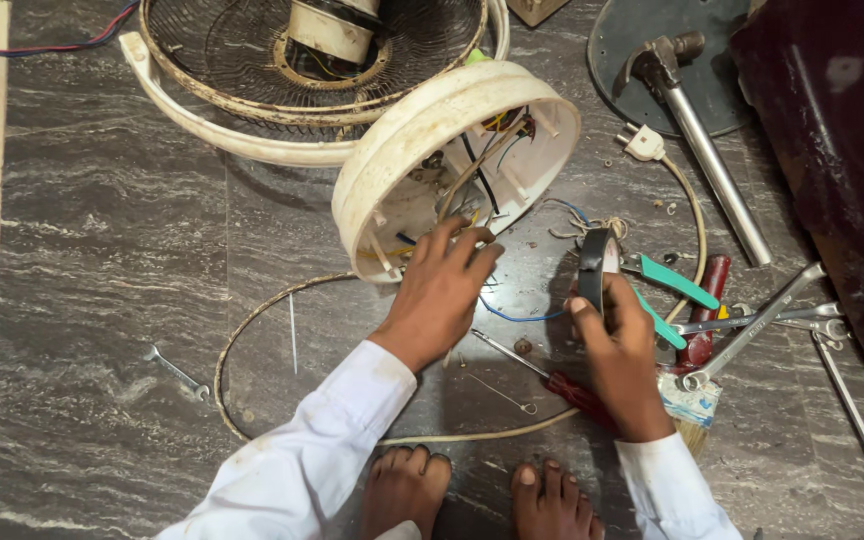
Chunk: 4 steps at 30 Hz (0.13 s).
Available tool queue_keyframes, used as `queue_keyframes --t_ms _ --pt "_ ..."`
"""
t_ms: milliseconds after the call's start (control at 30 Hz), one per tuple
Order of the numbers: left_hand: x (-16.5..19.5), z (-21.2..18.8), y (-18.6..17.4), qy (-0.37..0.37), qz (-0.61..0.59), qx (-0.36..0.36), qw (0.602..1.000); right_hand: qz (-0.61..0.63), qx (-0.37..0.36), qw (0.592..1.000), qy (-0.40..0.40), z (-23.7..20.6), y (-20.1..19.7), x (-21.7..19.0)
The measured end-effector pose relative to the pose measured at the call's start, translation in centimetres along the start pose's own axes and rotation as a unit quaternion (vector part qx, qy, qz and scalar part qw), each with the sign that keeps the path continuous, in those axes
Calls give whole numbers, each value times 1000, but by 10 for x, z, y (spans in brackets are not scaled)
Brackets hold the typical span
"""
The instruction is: The person repairs a disassembled electric fan by stripping, twisting, and taping wires inside the motor housing. They use pliers to cut and strip wires, then secure connections with electrical tape.
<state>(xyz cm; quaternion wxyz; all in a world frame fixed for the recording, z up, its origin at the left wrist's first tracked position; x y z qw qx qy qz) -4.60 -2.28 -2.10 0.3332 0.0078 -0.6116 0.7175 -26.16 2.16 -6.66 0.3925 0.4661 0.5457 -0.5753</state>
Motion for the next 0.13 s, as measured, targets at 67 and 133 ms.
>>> queue_keyframes --t_ms 67,133 --pt "-2 1 3 43 73 -52 995 -99 13 995 -29 -1 5 -8" --pt "-4 1 8 49 93 -99 990 -95 -21 995 -30 2 13 -14"
Point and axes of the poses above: each hand's wrist, its own z-axis towards the middle knuckle, its own y-axis out of the palm, x = y × z, the point moved 3 cm from there along z, towards the middle knuckle, and after that the axes turned 6 degrees about -y, right-handed, at the moved point
